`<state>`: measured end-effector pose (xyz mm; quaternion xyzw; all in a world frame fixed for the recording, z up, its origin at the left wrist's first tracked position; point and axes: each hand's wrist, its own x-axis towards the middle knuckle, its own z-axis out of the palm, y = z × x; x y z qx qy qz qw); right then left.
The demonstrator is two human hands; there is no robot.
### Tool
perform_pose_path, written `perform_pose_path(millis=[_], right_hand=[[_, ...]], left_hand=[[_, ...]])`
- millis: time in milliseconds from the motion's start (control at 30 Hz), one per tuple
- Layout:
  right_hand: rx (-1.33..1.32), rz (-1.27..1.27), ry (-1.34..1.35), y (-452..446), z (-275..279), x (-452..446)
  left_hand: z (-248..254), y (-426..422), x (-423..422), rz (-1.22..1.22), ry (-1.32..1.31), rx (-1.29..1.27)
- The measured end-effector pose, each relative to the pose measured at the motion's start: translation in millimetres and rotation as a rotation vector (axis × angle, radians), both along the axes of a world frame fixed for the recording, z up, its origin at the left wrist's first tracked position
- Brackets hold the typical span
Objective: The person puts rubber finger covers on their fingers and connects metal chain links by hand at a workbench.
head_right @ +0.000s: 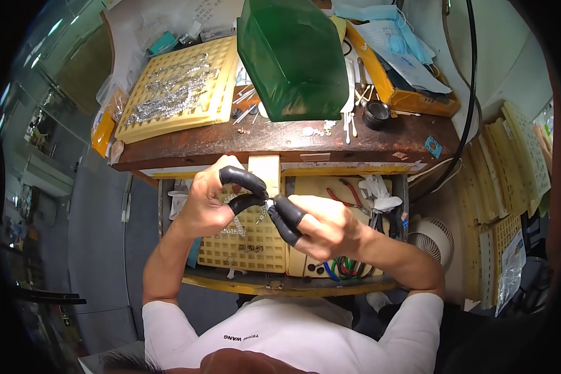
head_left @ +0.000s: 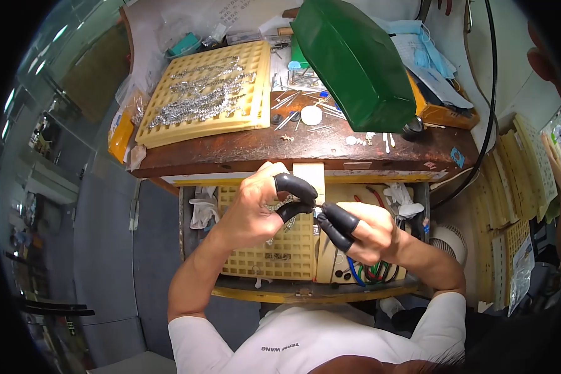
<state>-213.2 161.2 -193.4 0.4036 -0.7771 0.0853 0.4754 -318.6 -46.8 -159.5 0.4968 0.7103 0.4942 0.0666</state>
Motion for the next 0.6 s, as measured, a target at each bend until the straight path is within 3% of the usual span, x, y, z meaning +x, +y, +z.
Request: perform_pose_path(millis=[600], right_hand=[[-0.001,-0.022,-0.007,11.1,3.4,10.3]], left_hand=[[-3.9,2.8,3.6,0.035,-0.019,0.063]])
